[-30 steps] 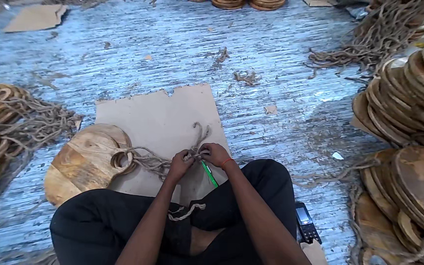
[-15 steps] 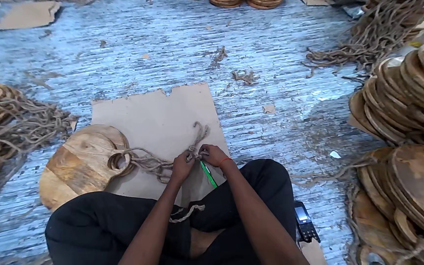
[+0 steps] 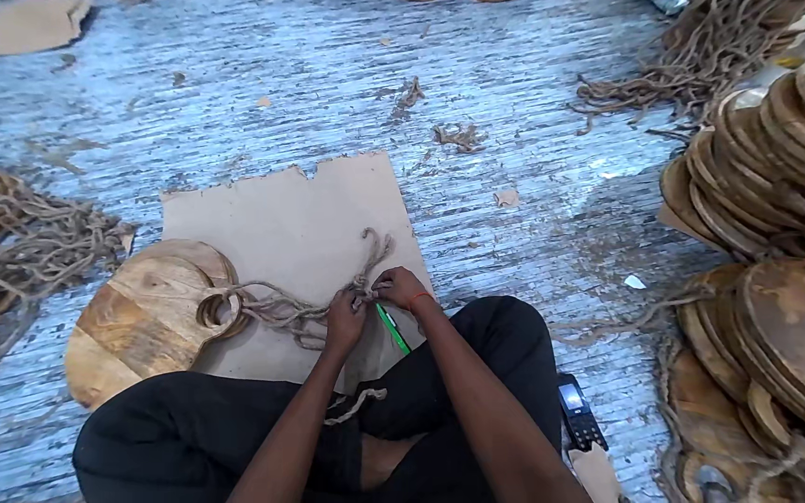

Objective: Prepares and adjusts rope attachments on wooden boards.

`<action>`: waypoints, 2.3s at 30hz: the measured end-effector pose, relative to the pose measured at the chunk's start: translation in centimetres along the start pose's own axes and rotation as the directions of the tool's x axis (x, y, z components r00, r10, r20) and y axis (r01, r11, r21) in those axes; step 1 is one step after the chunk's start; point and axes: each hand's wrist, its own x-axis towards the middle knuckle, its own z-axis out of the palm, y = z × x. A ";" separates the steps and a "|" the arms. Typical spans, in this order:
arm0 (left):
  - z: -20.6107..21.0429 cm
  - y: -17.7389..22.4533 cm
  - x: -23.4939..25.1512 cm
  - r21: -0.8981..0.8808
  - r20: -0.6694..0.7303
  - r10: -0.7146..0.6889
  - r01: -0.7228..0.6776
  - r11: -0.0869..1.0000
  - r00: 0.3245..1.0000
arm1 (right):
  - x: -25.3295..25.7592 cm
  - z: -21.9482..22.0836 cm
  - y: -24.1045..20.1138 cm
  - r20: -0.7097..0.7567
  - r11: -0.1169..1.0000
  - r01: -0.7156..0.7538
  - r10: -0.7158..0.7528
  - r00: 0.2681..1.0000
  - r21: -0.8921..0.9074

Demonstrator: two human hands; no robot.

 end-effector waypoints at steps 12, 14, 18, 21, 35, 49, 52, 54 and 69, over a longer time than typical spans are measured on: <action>-0.1 0.2 0.4 0.093 0.040 0.011 -0.014 0.996 0.999 | -0.1 -0.2 -0.7 0.045 0.992 -0.105 0.109 0.993 -0.071; 0.1 0.3 0.5 0.098 0.043 0.011 -0.015 0.995 0.999 | 0.2 -0.1 -0.4 0.020 0.995 -0.095 0.096 0.995 -0.020; -0.3 0.9 0.5 0.103 0.074 -0.026 0.018 0.995 0.997 | 0.4 -0.1 -0.5 0.003 0.993 -0.119 0.119 0.993 -0.004; -0.8 1.0 0.2 0.091 0.151 -0.033 0.020 0.996 0.988 | 0.0 -0.3 -0.6 0.052 0.985 -0.153 0.158 0.986 -0.085; -0.9 1.3 0.4 0.034 0.056 -0.053 0.051 0.998 0.997 | 0.4 -0.4 -1.4 0.022 0.965 -0.226 0.231 0.973 -0.132; -0.1 1.1 0.6 0.105 0.019 -0.069 0.067 0.992 0.997 | 0.3 0.2 -1.9 -0.038 0.947 -0.298 0.296 0.954 -0.122; -0.1 0.9 0.1 0.142 0.046 -0.059 0.052 0.989 0.997 | -0.2 0.0 -1.5 0.017 0.945 -0.294 0.300 0.954 -0.142; -0.2 1.2 -0.1 0.134 0.036 -0.050 0.045 0.990 0.998 | -0.2 -0.2 -1.7 0.025 0.945 -0.289 0.296 0.955 -0.152; -0.2 1.4 0.7 0.158 -0.018 -0.048 0.050 0.986 0.999 | 0.3 0.2 -2.2 -0.044 0.932 -0.335 0.332 0.942 -0.136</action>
